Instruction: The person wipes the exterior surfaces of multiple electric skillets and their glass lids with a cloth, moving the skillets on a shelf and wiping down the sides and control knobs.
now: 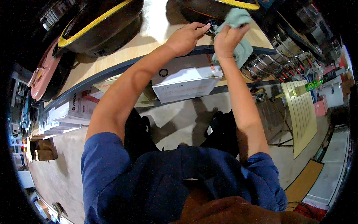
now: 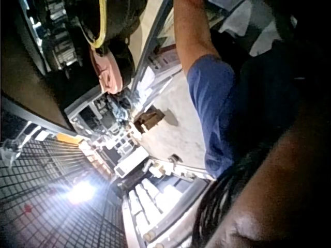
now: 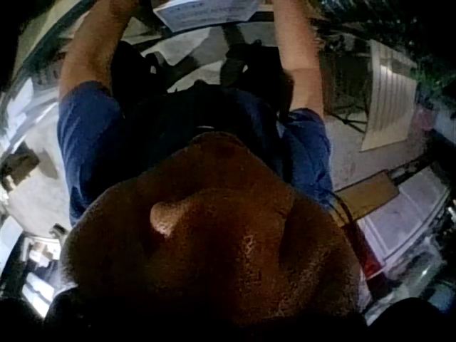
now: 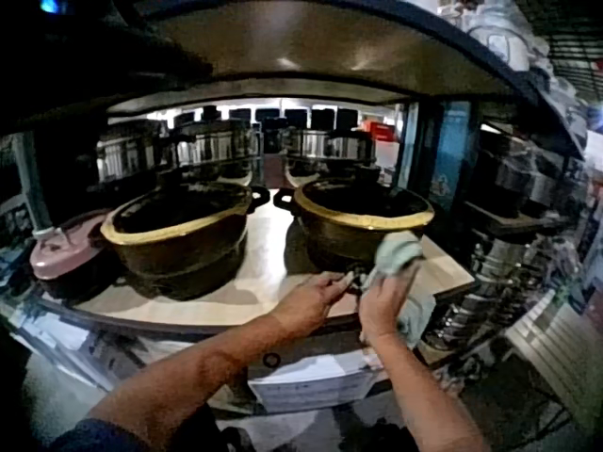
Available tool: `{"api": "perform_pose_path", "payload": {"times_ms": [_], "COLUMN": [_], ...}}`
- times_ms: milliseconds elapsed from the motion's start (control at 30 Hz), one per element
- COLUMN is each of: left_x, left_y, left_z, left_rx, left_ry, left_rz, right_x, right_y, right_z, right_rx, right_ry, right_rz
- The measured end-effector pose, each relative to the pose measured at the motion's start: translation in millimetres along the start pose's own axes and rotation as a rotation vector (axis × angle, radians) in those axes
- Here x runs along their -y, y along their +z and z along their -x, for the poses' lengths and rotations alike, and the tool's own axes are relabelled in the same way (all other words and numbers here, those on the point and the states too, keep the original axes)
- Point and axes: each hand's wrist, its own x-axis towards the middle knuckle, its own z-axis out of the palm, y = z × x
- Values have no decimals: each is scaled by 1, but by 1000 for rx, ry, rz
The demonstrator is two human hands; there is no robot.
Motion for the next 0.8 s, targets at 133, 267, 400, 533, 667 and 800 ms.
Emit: {"api": "perform_pose_path", "payload": {"times_ms": [133,267,400,533,667,800], "left_x": [7,3,0,2,-1,5], "left_y": [5,2,1,-3,2,-1], "left_z": [-1,-2,-3,-8,-2,-3], "left_rx": [111,152,101,315,106,225], "left_ry": [-95,-112,-66,-250,-91,-131], "left_rz": [-54,-45,11,-57,-21,-107], "right_x": [5,4,-1,13,1,-3], "right_y": [-3,-5,-4,-7,2,1], "right_z": [8,1,7,8,7,16], "right_rx": [230,120,99,297,-48,182], "right_ry": [-163,-139,-123,-136,24,-165], "right_rz": [119,72,143,63,46,101]}}
